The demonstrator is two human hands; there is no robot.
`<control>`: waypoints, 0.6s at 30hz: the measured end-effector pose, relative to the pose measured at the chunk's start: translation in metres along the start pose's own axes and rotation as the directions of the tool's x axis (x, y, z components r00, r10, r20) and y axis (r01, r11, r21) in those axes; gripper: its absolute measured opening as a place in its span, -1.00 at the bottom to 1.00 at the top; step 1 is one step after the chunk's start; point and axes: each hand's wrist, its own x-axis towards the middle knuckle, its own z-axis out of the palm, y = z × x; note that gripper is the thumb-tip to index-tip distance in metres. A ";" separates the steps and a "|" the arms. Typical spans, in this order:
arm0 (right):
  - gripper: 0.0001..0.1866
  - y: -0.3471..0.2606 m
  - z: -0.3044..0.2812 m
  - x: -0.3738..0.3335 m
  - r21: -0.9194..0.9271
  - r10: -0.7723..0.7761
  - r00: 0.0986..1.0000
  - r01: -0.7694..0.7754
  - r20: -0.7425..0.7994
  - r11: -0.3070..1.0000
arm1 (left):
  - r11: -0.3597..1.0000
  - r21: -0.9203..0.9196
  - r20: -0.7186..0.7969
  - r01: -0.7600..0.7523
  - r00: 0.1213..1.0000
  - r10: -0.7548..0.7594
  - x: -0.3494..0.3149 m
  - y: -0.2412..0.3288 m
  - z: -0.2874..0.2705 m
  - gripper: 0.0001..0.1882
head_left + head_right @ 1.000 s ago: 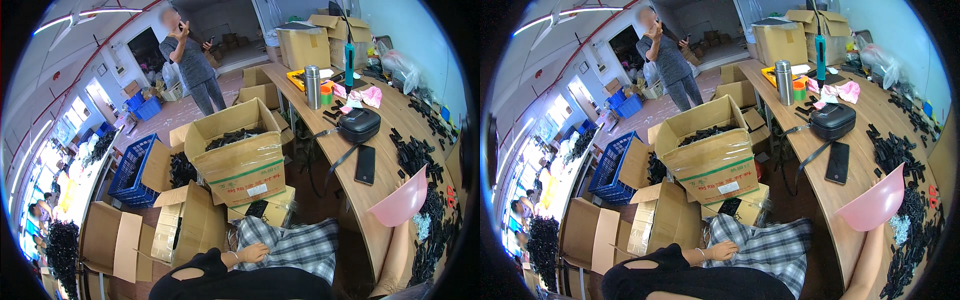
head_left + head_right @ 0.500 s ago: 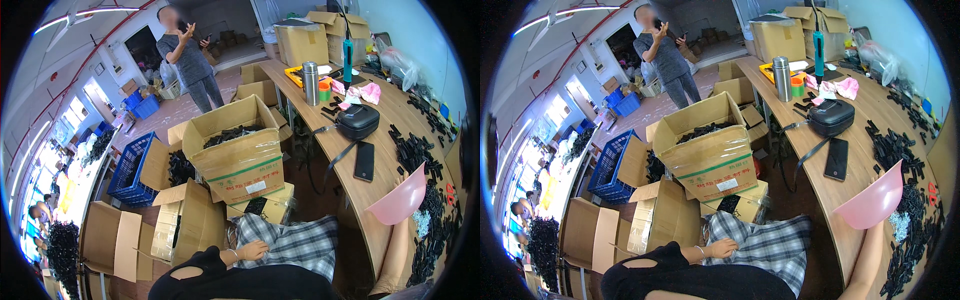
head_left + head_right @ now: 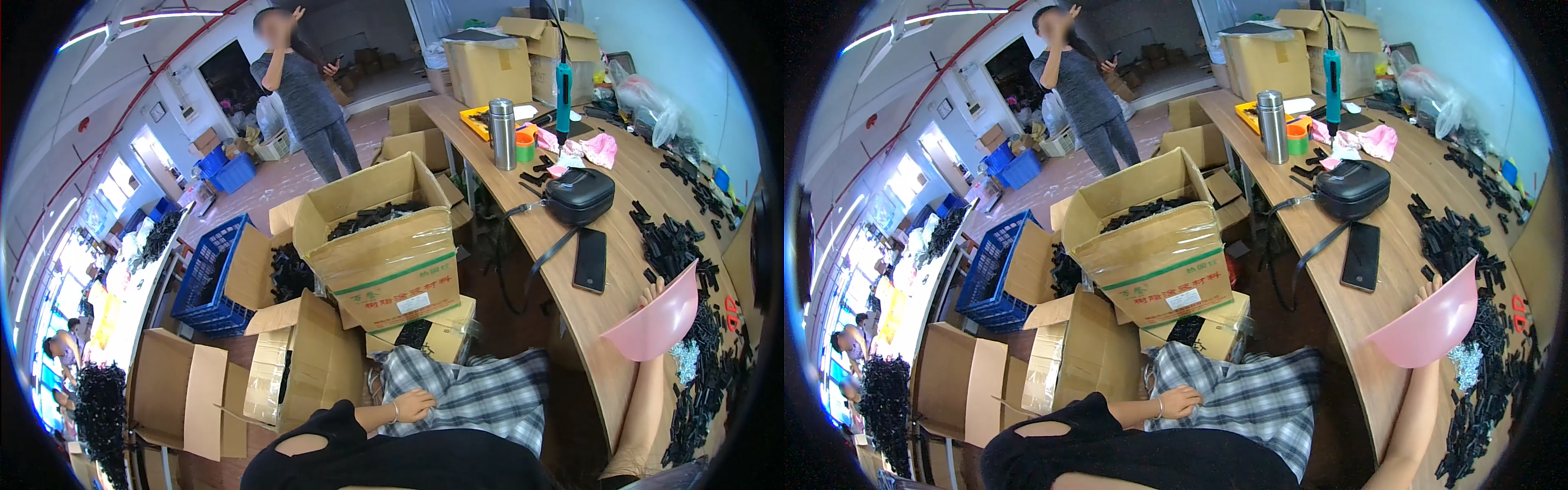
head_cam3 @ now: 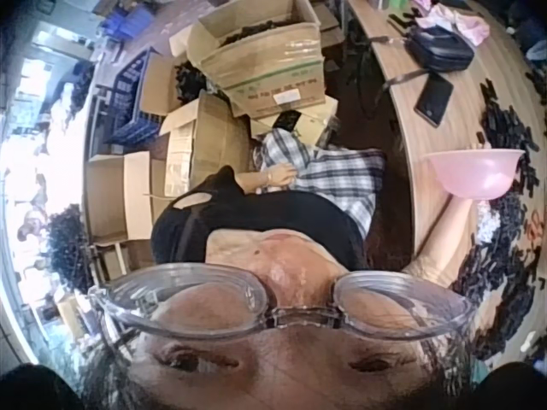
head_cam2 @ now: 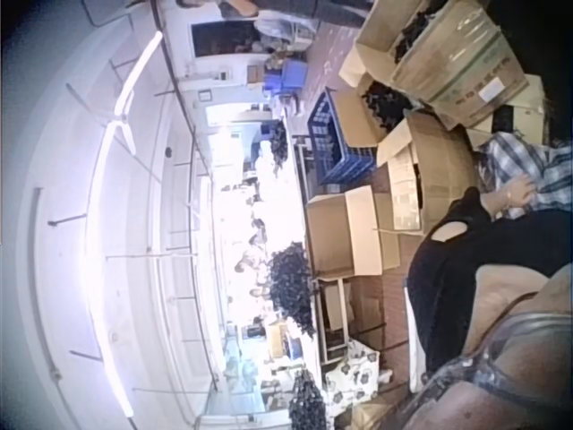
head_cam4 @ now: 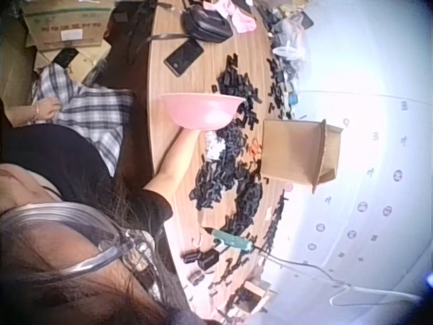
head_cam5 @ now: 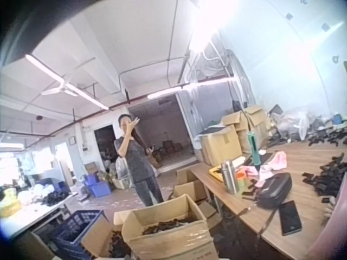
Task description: The person assembles small black plastic hardware components by hand, inserting metal screws and using a green electric screwdriver to tighten them. They handle the parts one at a time, occasionally transferring loose components into a pink bowl and moving them between cardboard boxes.
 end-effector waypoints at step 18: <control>-0.78 -0.011 0.007 -0.001 -0.096 -0.054 0.995 0.046 -0.087 0.994 | 0.998 0.061 0.110 0.022 0.993 -0.029 0.013 0.006 0.002 -0.70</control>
